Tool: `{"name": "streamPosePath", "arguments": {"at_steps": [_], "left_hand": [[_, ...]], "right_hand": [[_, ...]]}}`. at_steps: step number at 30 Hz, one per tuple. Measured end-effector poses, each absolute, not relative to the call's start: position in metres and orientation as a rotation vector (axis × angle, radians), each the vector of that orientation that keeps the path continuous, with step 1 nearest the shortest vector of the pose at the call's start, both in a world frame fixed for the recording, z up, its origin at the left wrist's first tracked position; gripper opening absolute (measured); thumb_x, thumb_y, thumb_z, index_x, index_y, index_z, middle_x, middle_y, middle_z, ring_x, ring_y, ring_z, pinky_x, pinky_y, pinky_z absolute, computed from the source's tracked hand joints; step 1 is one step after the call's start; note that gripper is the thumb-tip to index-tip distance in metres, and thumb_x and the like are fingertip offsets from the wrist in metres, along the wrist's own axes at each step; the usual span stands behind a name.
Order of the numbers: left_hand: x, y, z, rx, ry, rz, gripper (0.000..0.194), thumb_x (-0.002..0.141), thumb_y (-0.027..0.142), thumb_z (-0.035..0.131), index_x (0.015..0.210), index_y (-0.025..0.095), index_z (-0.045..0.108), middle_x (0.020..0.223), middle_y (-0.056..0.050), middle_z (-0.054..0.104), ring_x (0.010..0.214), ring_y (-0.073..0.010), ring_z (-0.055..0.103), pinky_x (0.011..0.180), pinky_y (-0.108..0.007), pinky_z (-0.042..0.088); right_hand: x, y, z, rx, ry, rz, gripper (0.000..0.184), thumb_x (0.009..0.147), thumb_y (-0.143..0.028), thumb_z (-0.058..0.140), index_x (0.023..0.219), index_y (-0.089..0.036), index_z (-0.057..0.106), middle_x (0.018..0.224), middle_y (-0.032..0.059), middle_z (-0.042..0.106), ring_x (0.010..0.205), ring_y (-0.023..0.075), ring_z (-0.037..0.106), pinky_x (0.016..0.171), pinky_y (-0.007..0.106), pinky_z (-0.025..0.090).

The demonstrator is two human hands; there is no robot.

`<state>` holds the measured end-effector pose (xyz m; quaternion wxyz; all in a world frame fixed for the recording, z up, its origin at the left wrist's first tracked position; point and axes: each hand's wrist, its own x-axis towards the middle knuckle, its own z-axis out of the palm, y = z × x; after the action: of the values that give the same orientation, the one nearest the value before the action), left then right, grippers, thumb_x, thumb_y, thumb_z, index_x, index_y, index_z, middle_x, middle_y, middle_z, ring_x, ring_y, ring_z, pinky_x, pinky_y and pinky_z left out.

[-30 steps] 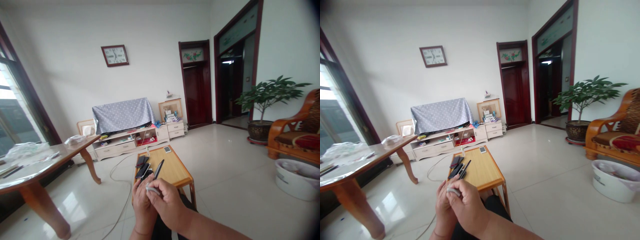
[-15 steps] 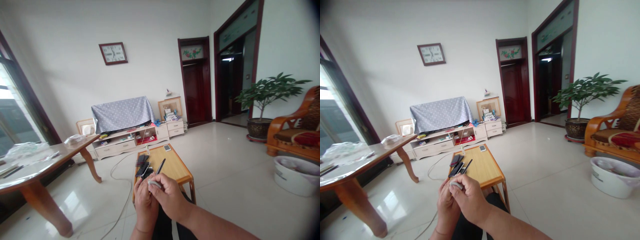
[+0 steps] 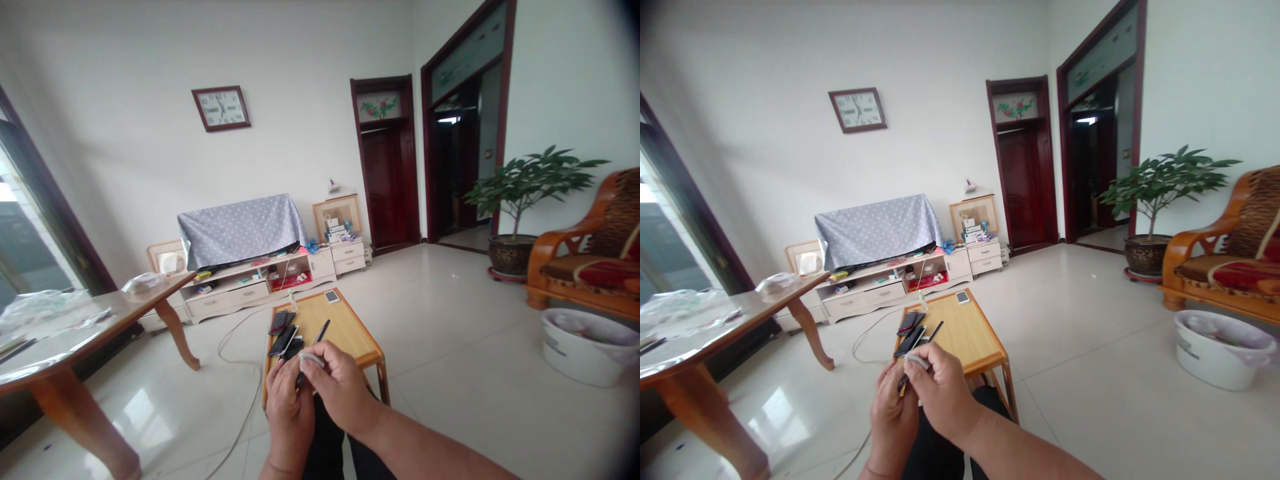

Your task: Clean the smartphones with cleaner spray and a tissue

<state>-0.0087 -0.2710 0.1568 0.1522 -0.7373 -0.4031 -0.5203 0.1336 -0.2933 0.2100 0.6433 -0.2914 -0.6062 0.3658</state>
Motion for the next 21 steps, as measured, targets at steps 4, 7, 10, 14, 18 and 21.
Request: {"name": "streamPosePath", "arguments": {"at_steps": [4, 7, 10, 14, 18, 21], "left_hand": [[-0.008, -0.272, 0.159, -2.108, -1.182, -1.475, 0.037, 0.093, 0.021, 0.059, 0.129, 0.027, 0.060, 0.121, -0.004, 0.073, 0.110, -0.0208, 0.068, 0.106, -0.045, 0.044], [-0.008, -0.271, 0.156, -2.119, -1.183, -1.473, 0.034, 0.094, 0.021, 0.056, 0.127, 0.026, 0.061, 0.118, -0.004, 0.074, 0.108, -0.0210, 0.068, 0.106, -0.045, 0.044], [-0.007, -0.271, 0.154, -2.131, -1.178, -1.491, 0.029, 0.095, 0.019, 0.052, 0.121, 0.025, 0.064, 0.112, -0.004, 0.075, 0.107, -0.0217, 0.068, 0.104, -0.046, 0.046], [-0.005, -0.275, 0.158, -2.121, -1.206, -1.507, 0.032, 0.095, 0.021, 0.056, 0.125, 0.026, 0.062, 0.119, -0.004, 0.073, 0.110, -0.0215, 0.067, 0.106, -0.046, 0.045], [-0.004, -0.277, 0.159, -2.135, -1.217, -1.480, 0.034, 0.095, 0.022, 0.058, 0.128, 0.028, 0.061, 0.120, -0.004, 0.072, 0.110, -0.0214, 0.067, 0.106, -0.046, 0.045], [-0.006, -0.275, 0.157, -2.167, -1.221, -1.477, 0.032, 0.096, 0.021, 0.054, 0.126, 0.027, 0.061, 0.119, -0.004, 0.073, 0.110, -0.0217, 0.066, 0.106, -0.047, 0.046]], "right_hand": [[0.144, -0.268, 0.213, -0.785, -1.171, 0.779, 0.031, 0.091, -0.050, 0.064, 0.095, -0.019, 0.067, 0.080, 0.0014, 0.066, 0.073, 0.0166, 0.060, 0.070, 0.026, 0.049], [0.139, -0.278, 0.209, -0.747, -1.251, 0.819, 0.028, 0.094, -0.047, 0.061, 0.096, -0.020, 0.067, 0.082, 0.0019, 0.067, 0.074, 0.0164, 0.061, 0.070, 0.026, 0.049], [0.134, -0.294, 0.206, -0.665, -1.393, 0.873, 0.026, 0.096, -0.044, 0.060, 0.099, -0.020, 0.068, 0.084, 0.0021, 0.068, 0.074, 0.0161, 0.061, 0.070, 0.025, 0.049], [0.145, -0.276, 0.208, -0.716, -1.276, 0.868, 0.030, 0.093, -0.049, 0.063, 0.097, -0.019, 0.068, 0.082, 0.0017, 0.067, 0.074, 0.0164, 0.059, 0.070, 0.026, 0.049], [0.150, -0.261, 0.207, -0.807, -1.144, 0.835, 0.033, 0.090, -0.052, 0.065, 0.094, -0.020, 0.066, 0.079, 0.0009, 0.064, 0.072, 0.0166, 0.056, 0.069, 0.027, 0.047], [0.141, -0.277, 0.204, -0.735, -1.266, 0.907, 0.029, 0.093, -0.049, 0.063, 0.095, -0.020, 0.067, 0.083, 0.0020, 0.066, 0.074, 0.0171, 0.058, 0.069, 0.027, 0.048]]}}
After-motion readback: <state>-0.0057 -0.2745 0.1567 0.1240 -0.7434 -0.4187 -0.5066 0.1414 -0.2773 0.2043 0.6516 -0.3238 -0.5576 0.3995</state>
